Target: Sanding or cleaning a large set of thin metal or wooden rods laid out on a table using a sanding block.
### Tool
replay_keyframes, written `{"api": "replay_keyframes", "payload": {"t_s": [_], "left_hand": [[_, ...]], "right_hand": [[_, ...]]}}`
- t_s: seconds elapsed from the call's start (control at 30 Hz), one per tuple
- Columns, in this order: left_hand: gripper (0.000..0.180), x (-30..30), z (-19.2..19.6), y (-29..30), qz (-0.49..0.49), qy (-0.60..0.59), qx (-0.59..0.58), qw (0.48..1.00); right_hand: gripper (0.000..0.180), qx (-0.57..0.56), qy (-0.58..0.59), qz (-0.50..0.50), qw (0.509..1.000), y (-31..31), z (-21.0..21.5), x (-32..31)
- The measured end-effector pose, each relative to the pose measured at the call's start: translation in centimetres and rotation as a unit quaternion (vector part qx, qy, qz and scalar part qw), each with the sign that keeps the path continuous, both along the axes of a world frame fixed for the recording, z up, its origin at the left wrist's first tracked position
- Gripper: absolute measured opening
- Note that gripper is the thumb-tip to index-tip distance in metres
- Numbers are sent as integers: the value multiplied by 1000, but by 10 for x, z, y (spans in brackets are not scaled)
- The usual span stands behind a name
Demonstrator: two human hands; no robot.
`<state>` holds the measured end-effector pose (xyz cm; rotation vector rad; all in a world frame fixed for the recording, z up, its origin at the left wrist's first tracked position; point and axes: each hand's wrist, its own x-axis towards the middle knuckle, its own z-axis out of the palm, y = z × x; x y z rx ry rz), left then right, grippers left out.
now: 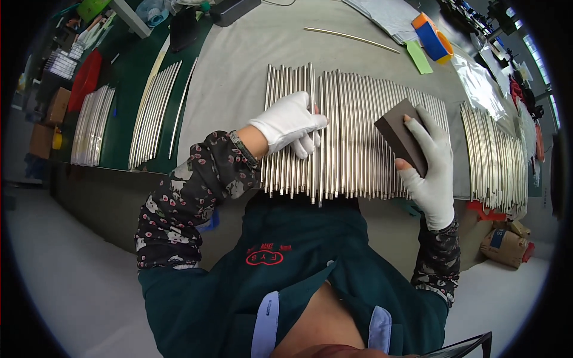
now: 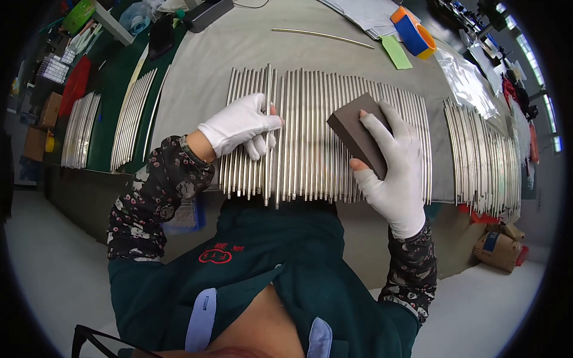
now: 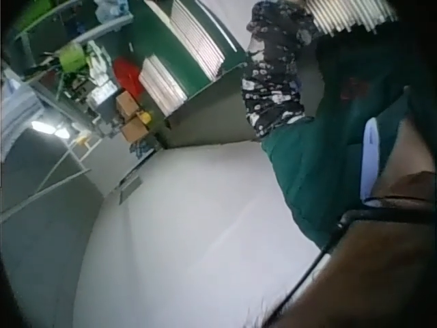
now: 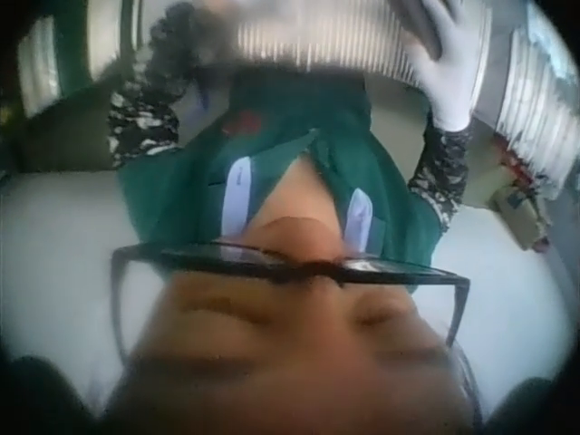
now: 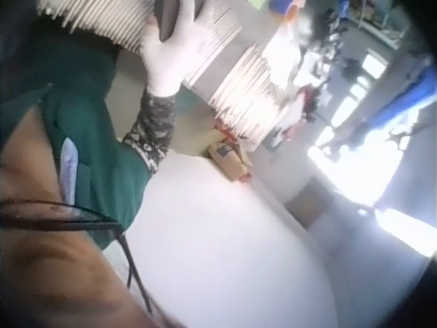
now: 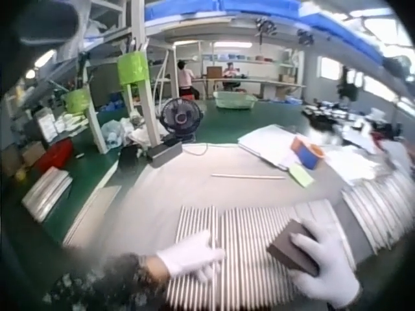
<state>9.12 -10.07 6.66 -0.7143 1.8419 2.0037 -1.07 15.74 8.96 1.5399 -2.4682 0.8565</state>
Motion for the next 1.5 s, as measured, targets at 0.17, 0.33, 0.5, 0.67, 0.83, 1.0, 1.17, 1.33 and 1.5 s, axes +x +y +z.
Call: {"api": "replay_keyframes", "payload": {"t_s": [0.17, 0.33, 0.5, 0.67, 0.83, 1.0, 1.17, 1.33, 1.5], "left_hand": [[73, 0, 8, 23, -15, -31, -220, 975], [80, -7, 17, 31, -30, -67, -304, 950], [74, -5, -3, 27, -64, 14, -475, 878], [60, 6, 2, 10, -80, 102, -577, 807], [62, 20, -33, -29, -237, 344, -691, 589], [70, 22, -51, -41, -307, 316, -684, 581], [69, 19, -48, -40, -316, 316, -687, 573], [69, 19, -47, -40, -311, 332, -692, 561], [59, 14, -44, -41, -256, 357, -686, 580]], "right_hand": [[56, -13, -22, -6, 1000, 8, -3, 6], [56, -37, -27, -2, 999, 15, -4, 11], [57, -49, -33, -6, 998, 23, -12, 18], [56, -50, -19, -12, 998, 30, -21, 26], [57, -32, -2, -17, 999, 35, -32, 38], [54, -38, -13, -20, 999, 32, -38, 46], [62, 17, 63, -60, 996, 26, -42, 68], [70, 44, 97, -110, 988, 17, -48, 89], [76, 139, 90, -140, 976, 10, -40, 99]]}}
